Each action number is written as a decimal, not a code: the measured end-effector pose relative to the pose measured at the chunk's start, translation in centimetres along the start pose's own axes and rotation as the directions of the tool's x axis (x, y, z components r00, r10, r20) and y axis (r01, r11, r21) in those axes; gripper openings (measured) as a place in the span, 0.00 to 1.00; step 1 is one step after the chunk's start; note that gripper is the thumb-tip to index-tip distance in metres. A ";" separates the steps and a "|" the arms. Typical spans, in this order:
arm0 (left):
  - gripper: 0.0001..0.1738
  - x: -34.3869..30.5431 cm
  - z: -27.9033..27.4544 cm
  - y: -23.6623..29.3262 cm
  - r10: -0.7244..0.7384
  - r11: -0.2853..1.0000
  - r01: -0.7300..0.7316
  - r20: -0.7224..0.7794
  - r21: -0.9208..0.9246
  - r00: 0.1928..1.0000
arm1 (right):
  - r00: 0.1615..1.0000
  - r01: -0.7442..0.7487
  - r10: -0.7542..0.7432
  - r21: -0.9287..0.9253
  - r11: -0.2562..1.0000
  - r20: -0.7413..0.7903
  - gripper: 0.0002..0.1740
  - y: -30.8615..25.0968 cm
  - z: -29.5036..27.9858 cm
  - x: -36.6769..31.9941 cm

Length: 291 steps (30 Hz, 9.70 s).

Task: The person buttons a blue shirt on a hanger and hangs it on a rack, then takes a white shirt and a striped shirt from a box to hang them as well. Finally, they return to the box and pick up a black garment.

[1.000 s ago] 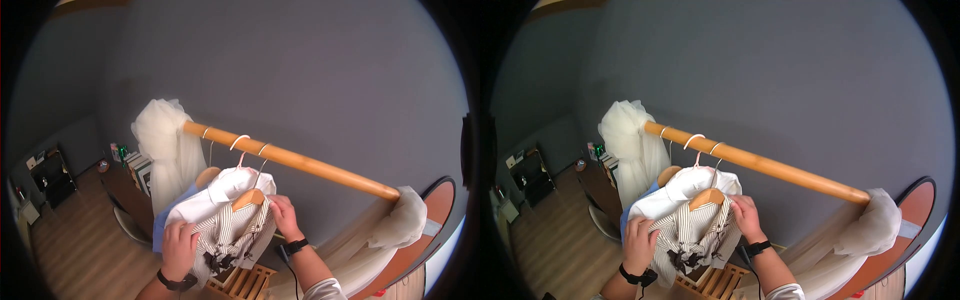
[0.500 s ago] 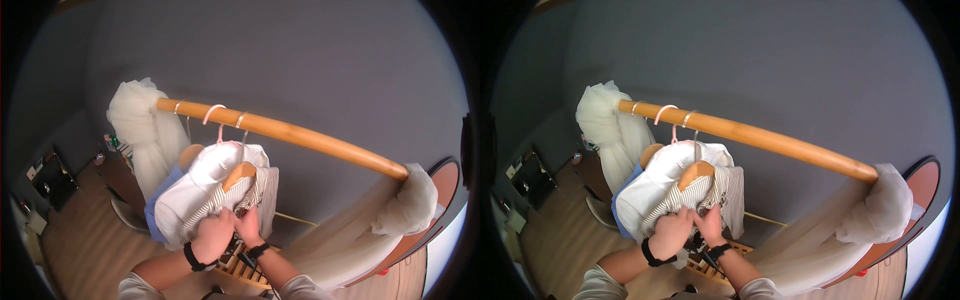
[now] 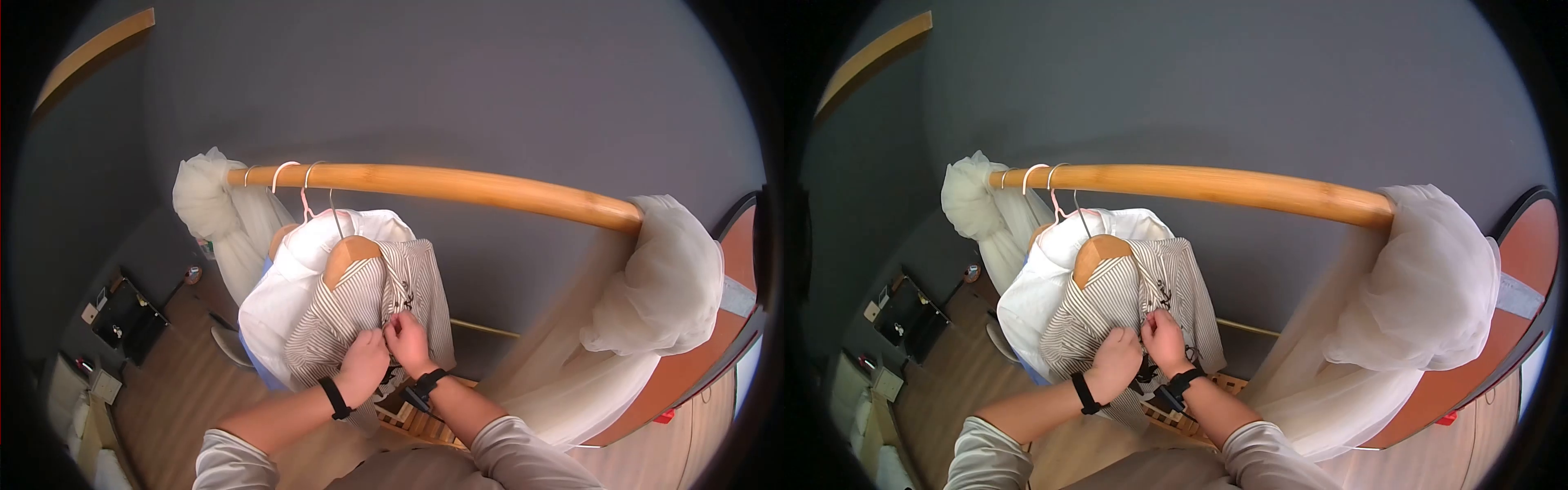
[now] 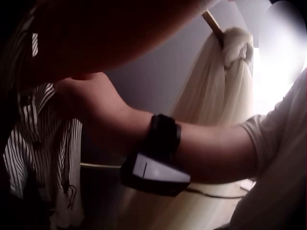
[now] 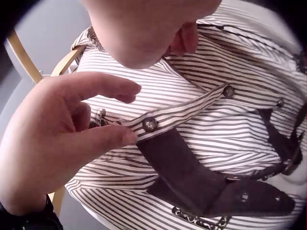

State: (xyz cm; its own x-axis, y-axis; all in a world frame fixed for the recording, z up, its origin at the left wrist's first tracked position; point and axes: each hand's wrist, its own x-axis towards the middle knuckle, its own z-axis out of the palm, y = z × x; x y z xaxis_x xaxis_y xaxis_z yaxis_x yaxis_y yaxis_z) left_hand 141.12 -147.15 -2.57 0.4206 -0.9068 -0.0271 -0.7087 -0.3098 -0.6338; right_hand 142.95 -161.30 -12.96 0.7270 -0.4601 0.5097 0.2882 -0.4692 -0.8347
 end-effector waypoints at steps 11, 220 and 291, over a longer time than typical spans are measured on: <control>0.06 -1.2 -1.2 -6.6 -0.074 0.870 0.155 0.186 -0.469 0.980 | 0.882 -0.454 0.215 0.631 0.629 0.420 0.06 1.1 -3.9 -3.0; 0.07 -14.2 1.3 -15.3 -0.222 0.607 -0.383 -0.611 -0.696 0.759 | 0.760 0.511 -0.207 -0.370 0.776 0.616 0.11 -22.0 -3.5 4.5; 0.12 -11.3 2.9 -18.9 -0.695 0.456 0.039 -0.329 -0.889 0.640 | 0.962 0.269 -0.266 -0.436 0.859 0.068 0.10 -21.3 -0.4 12.2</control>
State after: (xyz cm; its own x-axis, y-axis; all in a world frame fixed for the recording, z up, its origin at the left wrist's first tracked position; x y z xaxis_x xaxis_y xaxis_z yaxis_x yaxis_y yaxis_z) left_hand 151.39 -130.26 7.49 0.5754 -0.4590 0.6770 -0.8106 -0.4303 0.3972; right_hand 145.46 -157.21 11.15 0.6648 -0.2661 0.6980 0.1711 -0.8553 -0.4891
